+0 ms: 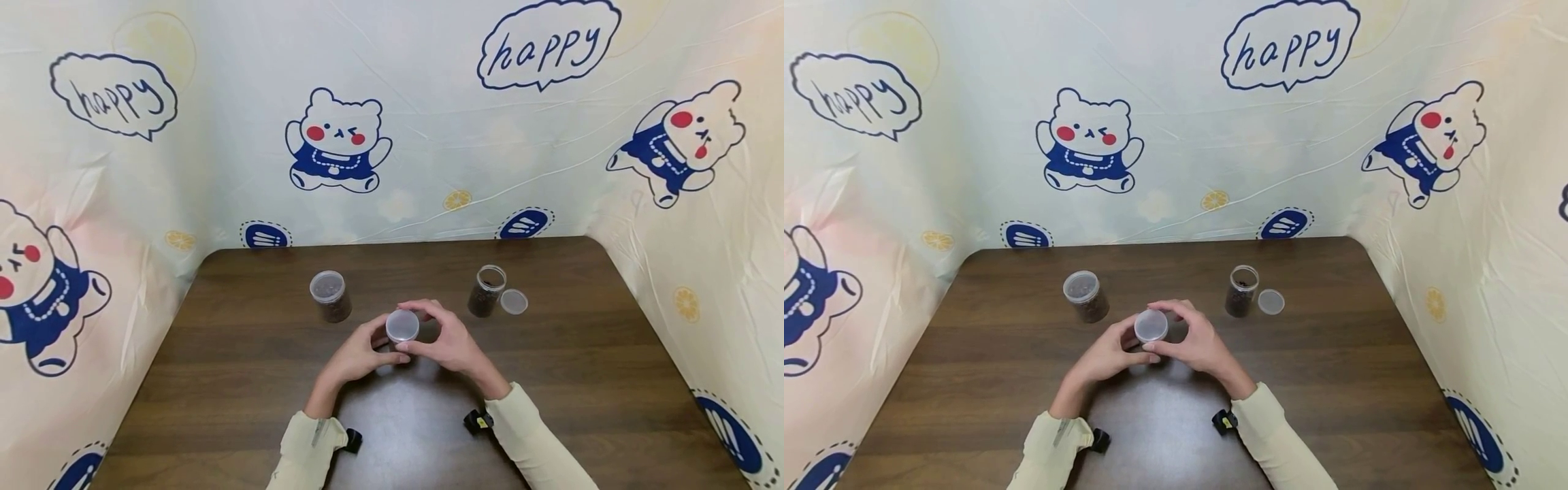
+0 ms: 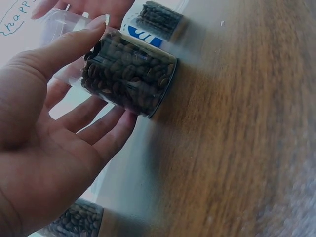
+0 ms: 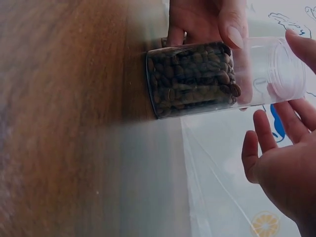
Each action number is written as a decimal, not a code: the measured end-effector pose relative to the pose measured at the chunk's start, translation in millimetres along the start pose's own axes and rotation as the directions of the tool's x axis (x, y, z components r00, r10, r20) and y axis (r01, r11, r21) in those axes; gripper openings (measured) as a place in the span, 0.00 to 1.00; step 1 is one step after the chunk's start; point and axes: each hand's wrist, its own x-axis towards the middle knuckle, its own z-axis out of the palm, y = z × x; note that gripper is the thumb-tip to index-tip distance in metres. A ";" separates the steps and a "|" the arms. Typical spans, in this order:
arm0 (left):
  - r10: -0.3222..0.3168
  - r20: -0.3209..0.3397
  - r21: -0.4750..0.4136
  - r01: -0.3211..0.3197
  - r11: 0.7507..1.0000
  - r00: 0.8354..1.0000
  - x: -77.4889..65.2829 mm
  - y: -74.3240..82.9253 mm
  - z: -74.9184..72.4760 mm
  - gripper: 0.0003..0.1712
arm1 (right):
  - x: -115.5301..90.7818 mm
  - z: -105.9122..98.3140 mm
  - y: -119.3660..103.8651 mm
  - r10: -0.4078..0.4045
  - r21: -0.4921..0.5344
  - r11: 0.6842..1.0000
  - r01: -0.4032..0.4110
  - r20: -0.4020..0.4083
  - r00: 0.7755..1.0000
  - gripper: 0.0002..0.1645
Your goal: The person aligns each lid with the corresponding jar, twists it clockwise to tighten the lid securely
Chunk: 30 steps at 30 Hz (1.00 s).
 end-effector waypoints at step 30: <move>-0.006 -0.006 0.014 0.006 1.000 1.000 0.3 -3.1 0.5 0.39 | 0.8 -13.7 -0.8 -0.062 0.010 0.998 0.061 0.098 0.993 0.34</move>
